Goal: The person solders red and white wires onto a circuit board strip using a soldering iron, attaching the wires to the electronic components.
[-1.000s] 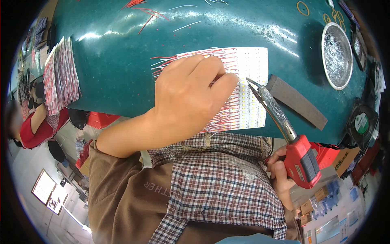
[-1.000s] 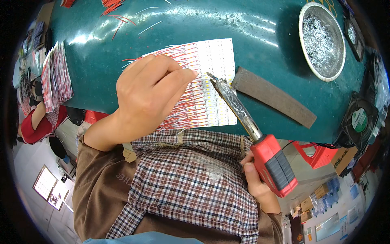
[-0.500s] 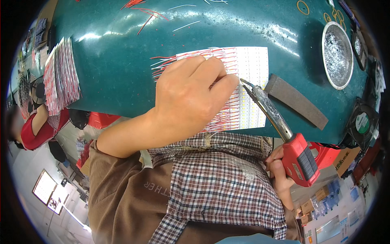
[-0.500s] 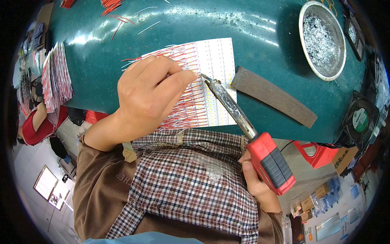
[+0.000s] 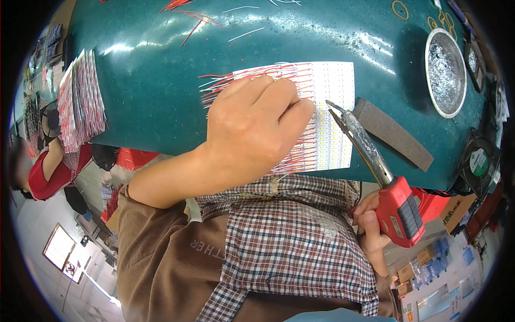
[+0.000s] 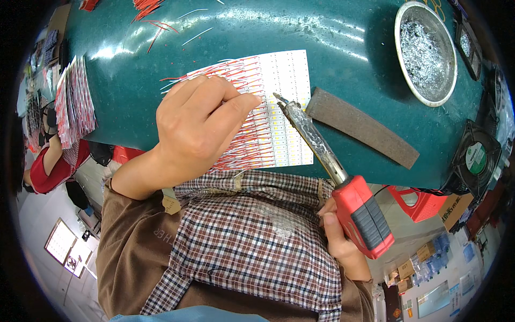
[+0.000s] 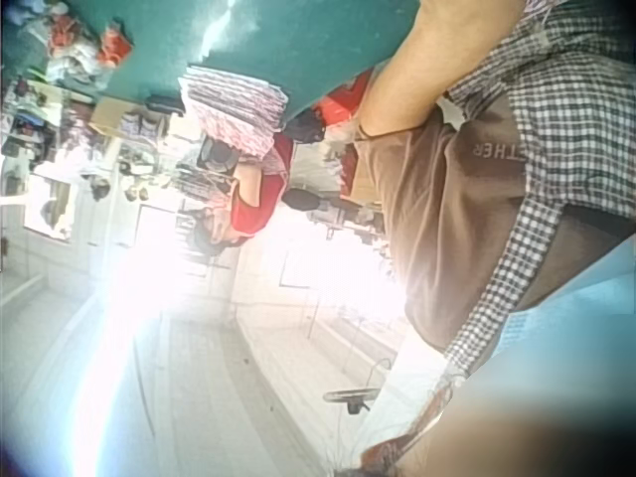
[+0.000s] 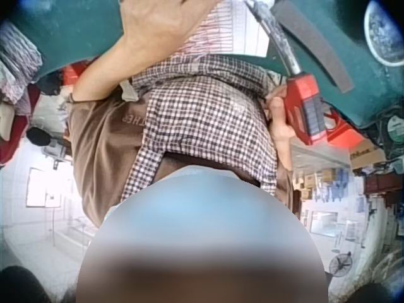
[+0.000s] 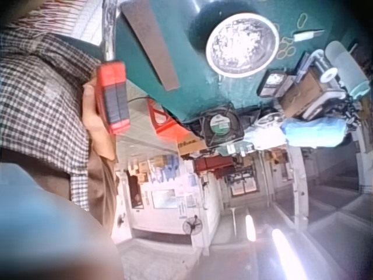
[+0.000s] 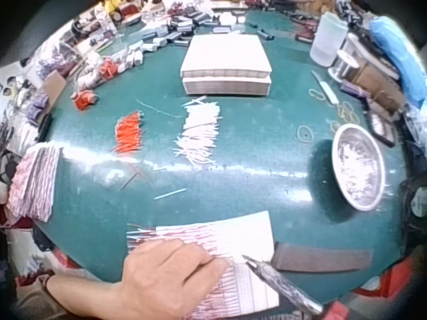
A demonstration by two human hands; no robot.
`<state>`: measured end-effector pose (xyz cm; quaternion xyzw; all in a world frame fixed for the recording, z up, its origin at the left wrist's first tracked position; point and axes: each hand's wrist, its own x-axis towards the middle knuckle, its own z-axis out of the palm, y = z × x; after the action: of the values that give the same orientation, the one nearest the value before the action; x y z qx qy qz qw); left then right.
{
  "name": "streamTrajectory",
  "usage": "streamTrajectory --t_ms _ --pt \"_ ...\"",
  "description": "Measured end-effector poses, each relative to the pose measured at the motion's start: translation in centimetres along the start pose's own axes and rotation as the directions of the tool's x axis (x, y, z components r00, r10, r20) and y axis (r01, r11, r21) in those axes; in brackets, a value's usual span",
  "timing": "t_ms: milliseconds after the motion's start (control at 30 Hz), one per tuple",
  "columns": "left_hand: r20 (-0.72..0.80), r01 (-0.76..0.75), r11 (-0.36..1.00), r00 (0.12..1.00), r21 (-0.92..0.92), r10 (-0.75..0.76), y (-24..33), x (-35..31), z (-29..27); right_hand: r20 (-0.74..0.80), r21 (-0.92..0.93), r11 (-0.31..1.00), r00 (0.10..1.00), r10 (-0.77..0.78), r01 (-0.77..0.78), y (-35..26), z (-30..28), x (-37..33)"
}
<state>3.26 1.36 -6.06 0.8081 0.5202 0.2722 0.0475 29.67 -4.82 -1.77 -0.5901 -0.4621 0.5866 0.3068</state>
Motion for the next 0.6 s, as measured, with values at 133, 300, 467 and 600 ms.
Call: streamTrajectory --t_ms 133,300,467,600 --pt "-0.004 -0.001 1.0 1.0 0.006 0.001 0.0 0.0 0.1 -0.001 -0.007 0.999 0.999 0.032 -0.032 -0.2 0.0 0.0" --pt "0.05 0.026 1.0 0.998 0.007 -0.026 0.1 0.5 -0.6 -0.004 0.002 0.998 0.998 0.056 -0.056 -0.1 -0.3 -0.1" --pt "0.072 0.158 0.984 0.984 0.081 -0.164 -3.0 2.7 -2.7 0.002 0.015 0.999 0.999 0.044 -0.044 0.0 -0.7 -0.2" --pt "0.172 0.493 0.863 0.845 0.114 -0.506 -5.1 6.1 -4.6 0.004 0.05 0.998 0.999 0.034 -0.034 0.6 -0.8 -0.4"
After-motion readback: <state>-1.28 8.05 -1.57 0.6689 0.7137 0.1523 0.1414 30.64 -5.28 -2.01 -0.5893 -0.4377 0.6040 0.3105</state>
